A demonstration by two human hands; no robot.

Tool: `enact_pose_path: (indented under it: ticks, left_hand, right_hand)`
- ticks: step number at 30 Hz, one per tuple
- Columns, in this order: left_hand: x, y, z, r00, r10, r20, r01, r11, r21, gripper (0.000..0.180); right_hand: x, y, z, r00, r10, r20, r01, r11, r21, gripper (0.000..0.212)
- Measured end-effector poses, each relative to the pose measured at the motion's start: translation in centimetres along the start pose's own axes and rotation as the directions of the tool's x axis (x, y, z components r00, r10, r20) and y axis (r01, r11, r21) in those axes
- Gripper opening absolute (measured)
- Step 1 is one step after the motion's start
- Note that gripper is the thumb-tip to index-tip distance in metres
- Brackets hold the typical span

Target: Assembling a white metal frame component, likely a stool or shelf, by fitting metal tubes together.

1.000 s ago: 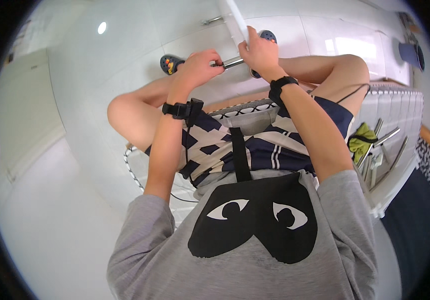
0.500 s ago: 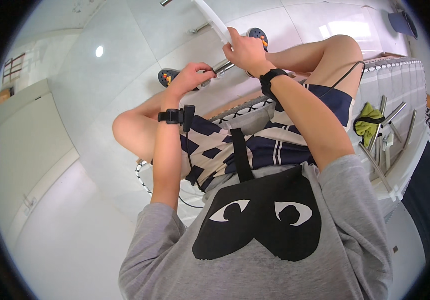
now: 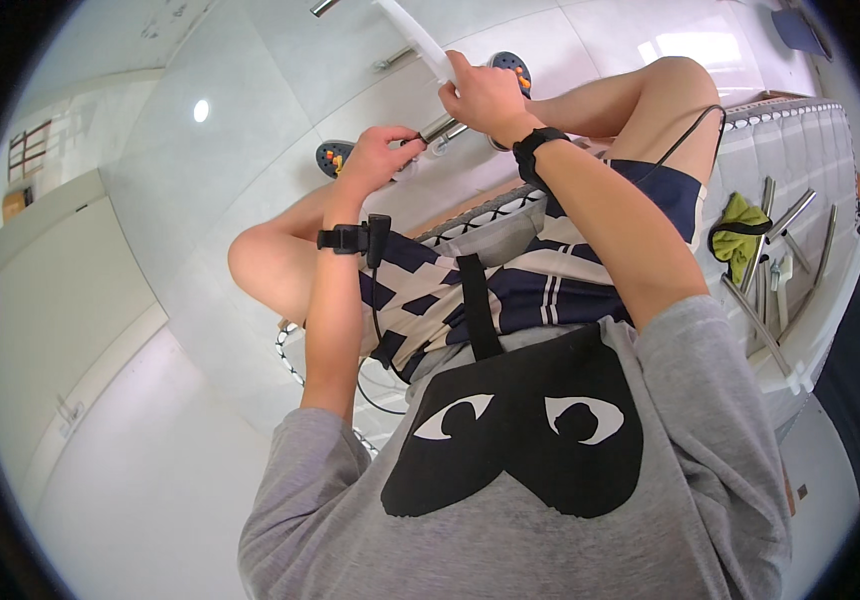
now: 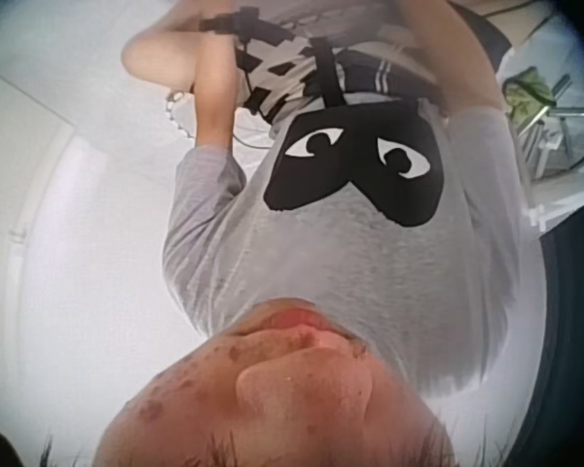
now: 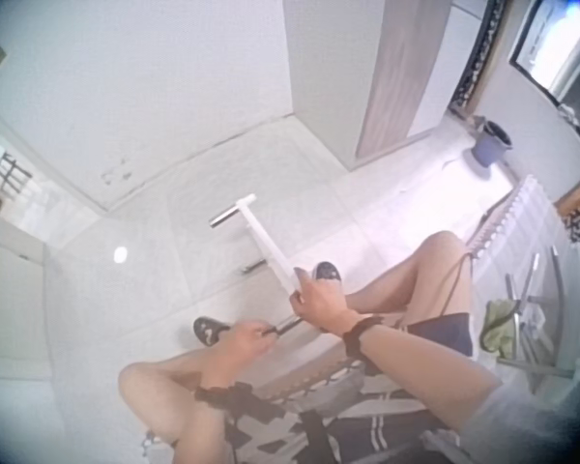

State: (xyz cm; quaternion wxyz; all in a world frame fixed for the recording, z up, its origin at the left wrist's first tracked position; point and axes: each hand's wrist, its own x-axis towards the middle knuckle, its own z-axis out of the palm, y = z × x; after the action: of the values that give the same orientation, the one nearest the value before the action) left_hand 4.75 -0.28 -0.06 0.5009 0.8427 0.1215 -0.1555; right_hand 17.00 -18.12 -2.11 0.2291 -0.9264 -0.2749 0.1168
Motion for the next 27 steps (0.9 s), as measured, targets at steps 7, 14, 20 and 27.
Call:
enact_pose_path:
  ticks: [7,14,20,27]
  left_hand:
    - [0.1,-0.9,0.8,0.992,-0.083,0.098,0.094,0.989,-0.112,0.024]
    - [-0.4,-0.2,0.4,0.993,0.087,-0.082,-0.092,0.995,-0.051,0.023]
    - [-0.3,-0.1,0.3,1.000,0.016,-0.020,-0.018,0.992,-0.121,0.023]
    - [0.6,-1.6,0.5,0.985,-0.062,0.158,0.102,0.962,-0.255,0.025]
  right_hand:
    - [-0.1,0.5,0.7,0.990,-0.095,-0.106,0.091,0.995,-0.041,0.041]
    - [0.1,0.6,0.6,0.997,-0.055,-0.053,0.054,0.998,-0.020,0.042]
    - [0.1,0.7,0.8,0.995,-0.071,-0.073,0.069,0.997,-0.030,0.043]
    - [0.1,0.5,0.6,0.999,-0.019,-0.029,0.019,1.000,-0.023,0.049]
